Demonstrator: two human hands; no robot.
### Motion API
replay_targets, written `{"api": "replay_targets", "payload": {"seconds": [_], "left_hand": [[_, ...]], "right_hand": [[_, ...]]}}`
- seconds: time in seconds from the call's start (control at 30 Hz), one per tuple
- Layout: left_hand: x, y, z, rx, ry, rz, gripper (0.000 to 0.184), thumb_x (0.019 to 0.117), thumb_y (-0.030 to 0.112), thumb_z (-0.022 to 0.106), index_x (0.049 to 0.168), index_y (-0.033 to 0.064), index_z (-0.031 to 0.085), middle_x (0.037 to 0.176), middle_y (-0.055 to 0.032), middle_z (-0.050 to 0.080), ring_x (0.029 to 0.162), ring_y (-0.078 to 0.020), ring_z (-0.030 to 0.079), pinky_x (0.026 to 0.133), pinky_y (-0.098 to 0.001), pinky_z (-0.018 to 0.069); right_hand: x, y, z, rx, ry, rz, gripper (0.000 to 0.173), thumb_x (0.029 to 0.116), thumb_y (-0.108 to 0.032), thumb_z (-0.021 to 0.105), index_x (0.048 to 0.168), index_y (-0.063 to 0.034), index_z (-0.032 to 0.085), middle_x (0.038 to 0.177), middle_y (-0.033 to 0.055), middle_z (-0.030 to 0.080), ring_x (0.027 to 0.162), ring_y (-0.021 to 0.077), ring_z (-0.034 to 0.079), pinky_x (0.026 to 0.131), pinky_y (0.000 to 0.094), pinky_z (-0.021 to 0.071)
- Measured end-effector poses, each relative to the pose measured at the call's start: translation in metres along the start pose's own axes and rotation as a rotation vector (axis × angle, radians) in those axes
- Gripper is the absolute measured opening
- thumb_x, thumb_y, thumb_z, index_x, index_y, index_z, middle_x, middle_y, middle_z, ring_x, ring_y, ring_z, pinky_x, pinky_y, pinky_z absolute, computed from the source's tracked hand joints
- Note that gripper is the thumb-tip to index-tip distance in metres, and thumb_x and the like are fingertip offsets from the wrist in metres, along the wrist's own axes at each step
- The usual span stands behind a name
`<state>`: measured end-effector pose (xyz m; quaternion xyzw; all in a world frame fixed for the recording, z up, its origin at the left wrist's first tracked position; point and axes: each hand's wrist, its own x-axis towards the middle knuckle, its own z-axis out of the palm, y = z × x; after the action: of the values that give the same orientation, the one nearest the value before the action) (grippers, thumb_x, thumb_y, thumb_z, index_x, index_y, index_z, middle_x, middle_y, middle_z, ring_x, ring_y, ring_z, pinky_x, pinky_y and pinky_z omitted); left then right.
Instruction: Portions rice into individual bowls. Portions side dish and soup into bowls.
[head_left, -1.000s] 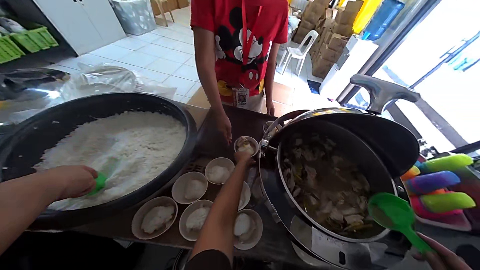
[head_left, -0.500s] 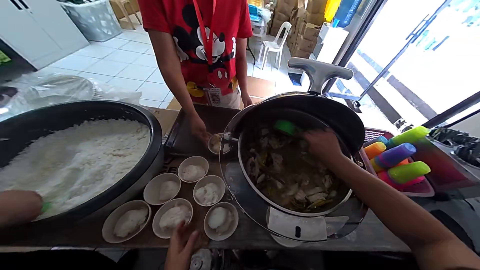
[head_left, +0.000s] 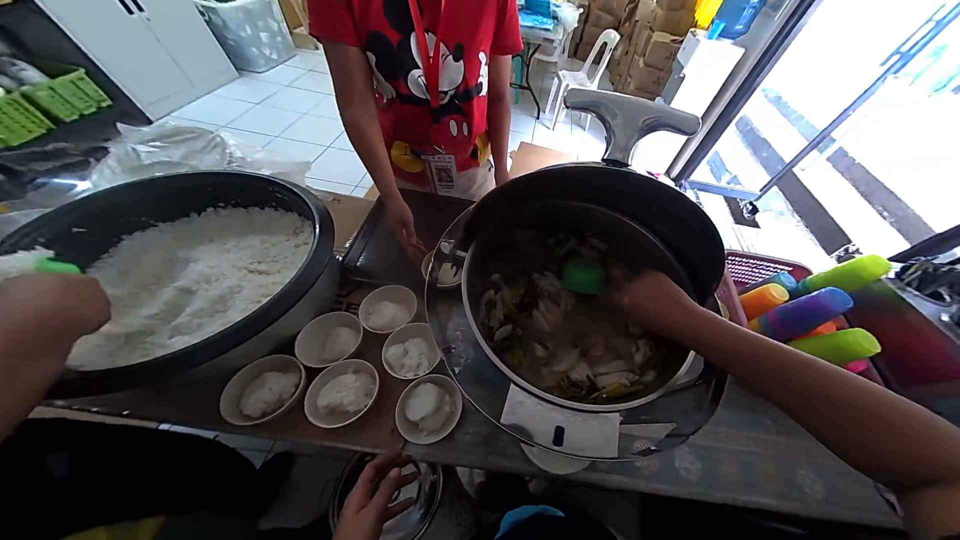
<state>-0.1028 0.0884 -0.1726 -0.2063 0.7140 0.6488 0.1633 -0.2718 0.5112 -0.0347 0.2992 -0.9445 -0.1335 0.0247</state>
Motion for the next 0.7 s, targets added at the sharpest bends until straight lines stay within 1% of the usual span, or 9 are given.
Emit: {"api": "replay_targets", "payload": {"seconds": [0.1, 0.2, 0.3, 0.4, 0.47, 0.53, 0.57, 0.63, 0.7], "left_hand": [[0.004, 0.002, 0.011, -0.006, -0.033, -0.035, 0.039, 0.1068, 0.014, 0.037, 0.142, -0.0031, 0.043, 0.135, -0.021, 0.055, 0.112, -0.0256, 0.065, 0.087, -0.0419, 0.0565], [0.003, 0.0, 0.016, -0.006, -0.055, -0.044, 0.039, 0.1069, 0.013, 0.037, 0.142, -0.0032, 0.043, 0.135, -0.0212, 0.055, 0.112, -0.0262, 0.065, 0.087, -0.0421, 0.0564], [0.001, -0.005, 0.017, -0.026, -0.052, -0.039, 0.04, 0.106, 0.014, 0.039, 0.142, -0.0037, 0.043, 0.135, -0.0219, 0.055, 0.112, -0.0273, 0.065, 0.086, -0.0428, 0.0571], [-0.002, -0.007, 0.017, -0.021, -0.041, -0.027, 0.041, 0.1053, 0.014, 0.04, 0.141, -0.0036, 0.044, 0.135, -0.0216, 0.055, 0.111, -0.0269, 0.065, 0.086, -0.0421, 0.0575], [-0.004, -0.003, 0.019, 0.003, -0.045, -0.008, 0.04, 0.105, 0.013, 0.04, 0.14, -0.0038, 0.045, 0.134, -0.0213, 0.056, 0.111, -0.0269, 0.065, 0.085, -0.0415, 0.0574], [-0.005, 0.004, 0.02, 0.03, -0.05, 0.024, 0.039, 0.1044, 0.013, 0.04, 0.14, -0.0039, 0.045, 0.133, -0.0204, 0.056, 0.11, -0.0258, 0.066, 0.084, -0.0403, 0.0578], [-0.004, 0.007, 0.02, 0.034, -0.046, 0.035, 0.04, 0.1041, 0.013, 0.04, 0.14, -0.0037, 0.046, 0.133, -0.0201, 0.057, 0.109, -0.0257, 0.066, 0.084, -0.0404, 0.0577], [-0.003, 0.006, 0.018, 0.026, -0.033, 0.03, 0.039, 0.1049, 0.013, 0.04, 0.14, -0.0033, 0.045, 0.133, -0.0206, 0.057, 0.111, -0.0268, 0.065, 0.085, -0.0417, 0.0574], [0.001, -0.001, 0.017, 0.019, -0.029, 0.006, 0.038, 0.1058, 0.012, 0.041, 0.141, -0.0038, 0.045, 0.133, -0.0221, 0.056, 0.112, -0.0284, 0.065, 0.086, -0.043, 0.0566]], "right_hand": [[-0.045, -0.001, -0.011, -0.013, -0.087, -0.032, 0.023, 0.0939, 0.011, 0.058, 0.111, 0.0026, 0.071, 0.106, 0.0216, 0.072, 0.097, 0.0427, 0.07, 0.08, 0.0558, 0.056], [-0.066, 0.001, -0.027, 0.042, -0.078, -0.01, 0.028, 0.0911, 0.013, 0.06, 0.112, -0.0008, 0.073, 0.101, 0.0199, 0.073, 0.093, 0.0425, 0.07, 0.075, 0.0553, 0.0559], [-0.05, 0.007, -0.049, 0.081, 0.114, 0.042, 0.031, 0.0859, 0.015, 0.066, 0.11, -0.0028, 0.075, 0.098, 0.0204, 0.073, 0.088, 0.044, 0.071, 0.071, 0.0588, 0.0566], [0.002, -0.001, -0.048, 0.074, 0.236, 0.011, 0.03, 0.0897, 0.008, 0.066, 0.116, -0.0043, 0.074, 0.102, 0.0219, 0.072, 0.093, 0.0453, 0.07, 0.074, 0.0587, 0.0561], [0.04, -0.01, -0.028, 0.097, 0.187, -0.026, 0.028, 0.0923, 0.006, 0.064, 0.117, -0.0028, 0.073, 0.107, 0.0237, 0.071, 0.103, 0.0471, 0.068, 0.084, 0.0612, 0.0546], [0.059, -0.016, -0.011, 0.107, 0.04, -0.033, 0.026, 0.0945, 0.007, 0.06, 0.117, 0.0005, 0.072, 0.115, 0.0256, 0.069, 0.112, 0.0487, 0.064, 0.096, 0.0637, 0.0496], [0.058, -0.017, -0.007, 0.099, -0.051, -0.021, 0.027, 0.0957, 0.007, 0.058, 0.119, 0.0007, 0.072, 0.119, 0.0252, 0.068, 0.115, 0.0483, 0.063, 0.098, 0.064, 0.0478], [0.044, -0.012, -0.005, 0.071, -0.156, -0.019, 0.027, 0.0968, 0.006, 0.058, 0.119, -0.0001, 0.072, 0.122, 0.0232, 0.068, 0.112, 0.0458, 0.065, 0.093, 0.0611, 0.0513], [0.021, -0.007, -0.008, 0.059, -0.211, -0.035, 0.025, 0.0967, 0.005, 0.059, 0.117, -0.0013, 0.073, 0.119, 0.0214, 0.069, 0.11, 0.0435, 0.066, 0.092, 0.0587, 0.0528]]}}
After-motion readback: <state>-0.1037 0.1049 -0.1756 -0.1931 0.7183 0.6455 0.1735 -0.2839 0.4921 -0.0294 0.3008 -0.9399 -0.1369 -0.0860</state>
